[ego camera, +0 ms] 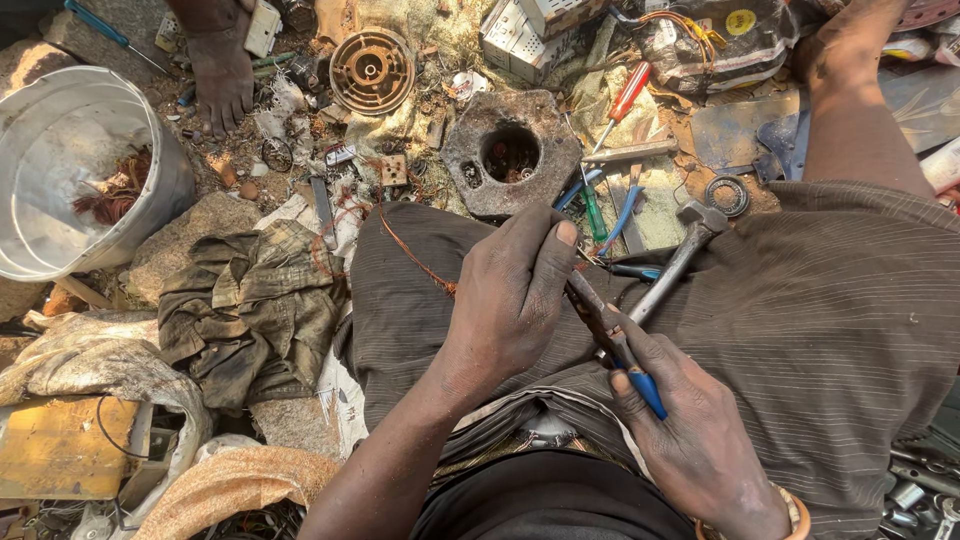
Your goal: The person sits on the ground and uses a hammer and pliers to dismantle small electrical components. They repeatedly strike the components with a hammer to break them apart and then use pliers to pull out copper wires, which are collected in a bucket.
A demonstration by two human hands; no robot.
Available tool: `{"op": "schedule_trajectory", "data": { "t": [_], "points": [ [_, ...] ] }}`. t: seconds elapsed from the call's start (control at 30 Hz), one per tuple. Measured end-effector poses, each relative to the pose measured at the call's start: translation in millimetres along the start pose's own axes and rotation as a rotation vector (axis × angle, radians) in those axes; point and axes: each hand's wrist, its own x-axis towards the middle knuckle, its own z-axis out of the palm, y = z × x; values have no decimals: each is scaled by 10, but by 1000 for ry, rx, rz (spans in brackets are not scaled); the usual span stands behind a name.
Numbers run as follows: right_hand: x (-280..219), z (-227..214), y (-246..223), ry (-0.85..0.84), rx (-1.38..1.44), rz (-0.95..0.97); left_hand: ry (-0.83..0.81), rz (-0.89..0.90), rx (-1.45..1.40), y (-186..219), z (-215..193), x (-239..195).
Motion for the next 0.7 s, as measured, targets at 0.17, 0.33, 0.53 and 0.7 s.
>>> {"op": "schedule_trajectory", "data": {
  "t": [0.17, 0.33, 0.53, 0.7],
  "points": [
    [17, 86, 192, -68, 63, -3, -63, -6, 42, -66, -26, 7],
    [-50, 234, 408, -421, 1070, 68, -146, 243, -21, -146, -88, 45],
    [-47, 287, 403, 17, 111, -93, -155, 61, -35, -91, -14, 3],
    [-63, 357, 533, 106, 148, -305, -193, 190, 94, -120, 43, -14]
  ]
}}
